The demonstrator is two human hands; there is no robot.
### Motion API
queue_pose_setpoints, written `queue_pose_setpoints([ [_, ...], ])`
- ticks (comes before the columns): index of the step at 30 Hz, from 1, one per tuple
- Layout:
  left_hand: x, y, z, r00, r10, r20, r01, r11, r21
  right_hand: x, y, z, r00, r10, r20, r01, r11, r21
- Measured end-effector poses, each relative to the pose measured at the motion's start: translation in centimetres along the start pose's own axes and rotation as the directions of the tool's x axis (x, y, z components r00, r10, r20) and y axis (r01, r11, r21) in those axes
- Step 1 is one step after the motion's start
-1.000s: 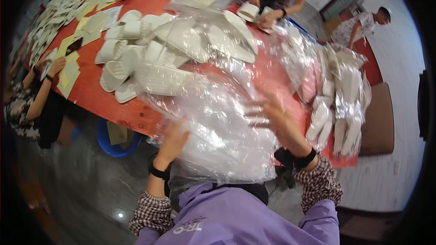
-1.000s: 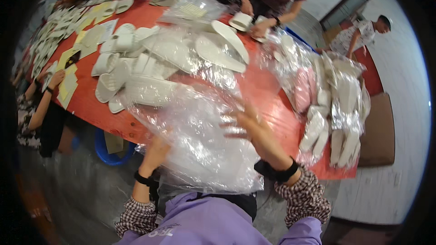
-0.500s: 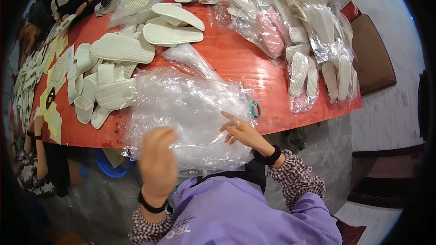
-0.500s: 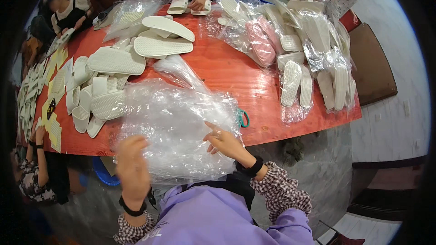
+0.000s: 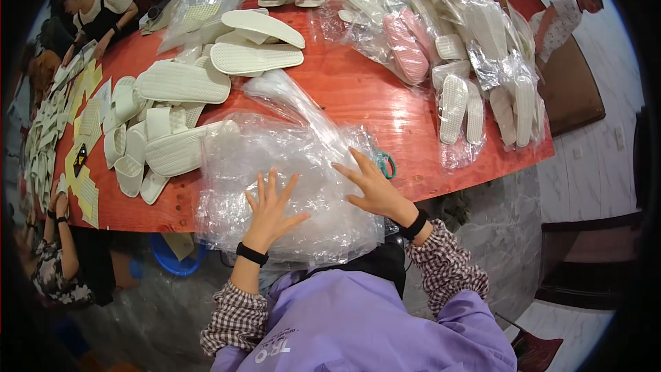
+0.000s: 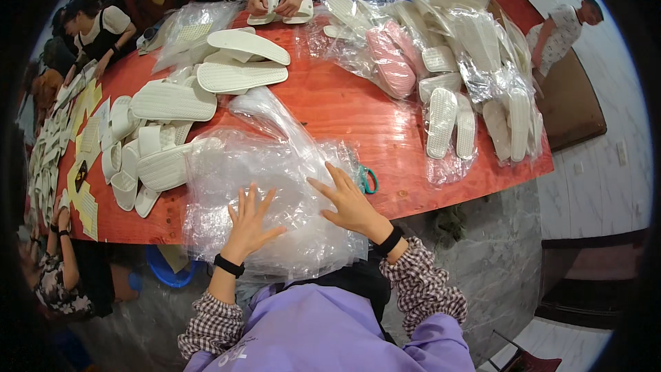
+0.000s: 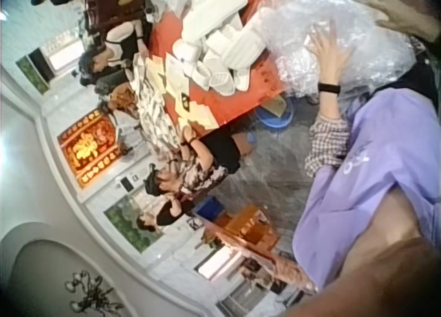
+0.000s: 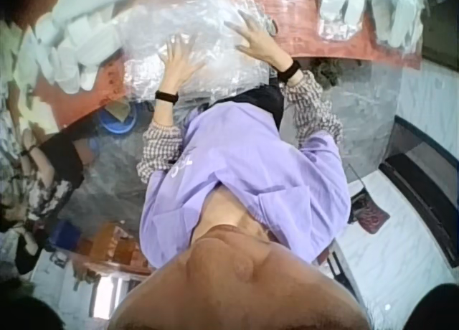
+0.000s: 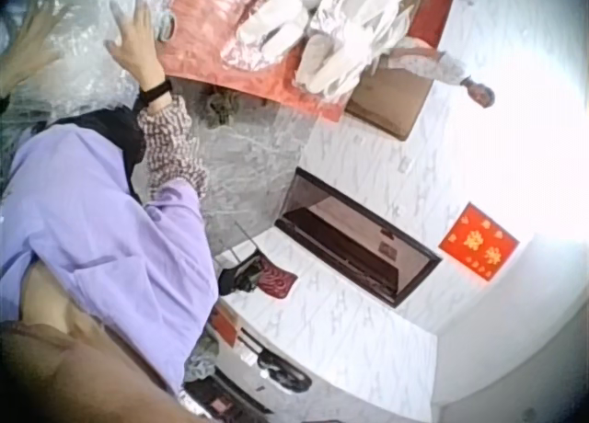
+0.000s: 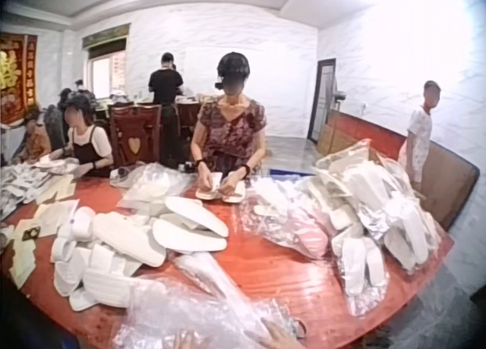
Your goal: Packing white slippers into clear plastic bags at a manufacturing table.
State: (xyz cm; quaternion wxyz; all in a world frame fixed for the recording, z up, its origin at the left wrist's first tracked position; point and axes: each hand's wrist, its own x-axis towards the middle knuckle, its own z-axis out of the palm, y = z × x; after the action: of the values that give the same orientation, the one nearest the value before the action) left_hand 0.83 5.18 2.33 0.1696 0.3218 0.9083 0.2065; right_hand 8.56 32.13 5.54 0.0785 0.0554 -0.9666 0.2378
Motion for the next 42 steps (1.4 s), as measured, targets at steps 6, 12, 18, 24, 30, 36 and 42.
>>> queue_pose_setpoints([
  [6,1.6,2.0,-0.6,0.996,-0.075,0.048,0.067,0.988,0.141,3.4,6.2,-2.6,0.987,0.129,-0.099,-0.096,0.953,0.288],
  [12,3.0,2.4,-0.6,0.981,-0.166,0.096,0.137,0.958,0.254,11.2,0.6,-13.0,0.982,0.171,-0.08,-0.148,0.96,0.236],
  [18,4.8,3.0,-1.4,0.973,-0.163,0.161,0.12,0.961,0.247,7.4,-4.2,-7.5,0.988,-0.032,-0.154,0.019,0.996,-0.087],
  [24,0.7,3.9,-1.5,0.996,-0.046,0.073,0.034,0.987,0.158,-1.6,2.3,1.2,0.986,-0.164,0.034,0.153,0.966,0.208],
  [30,-0.2,3.3,0.4,0.995,0.03,0.091,-0.045,0.985,0.167,-5.1,15.9,-4.8,0.677,0.536,-0.505,-0.561,0.819,0.119],
  [36,0.4,2.7,0.9,0.992,0.016,0.123,-0.032,0.991,0.126,-10.2,22.7,-4.0,0.47,0.708,-0.527,-0.865,0.488,-0.116],
  [42,0.3,2.5,1.2,0.989,0.004,0.148,-0.032,0.983,0.183,-5.3,20.9,-2.1,0.489,0.848,-0.202,-0.719,0.523,0.457],
])
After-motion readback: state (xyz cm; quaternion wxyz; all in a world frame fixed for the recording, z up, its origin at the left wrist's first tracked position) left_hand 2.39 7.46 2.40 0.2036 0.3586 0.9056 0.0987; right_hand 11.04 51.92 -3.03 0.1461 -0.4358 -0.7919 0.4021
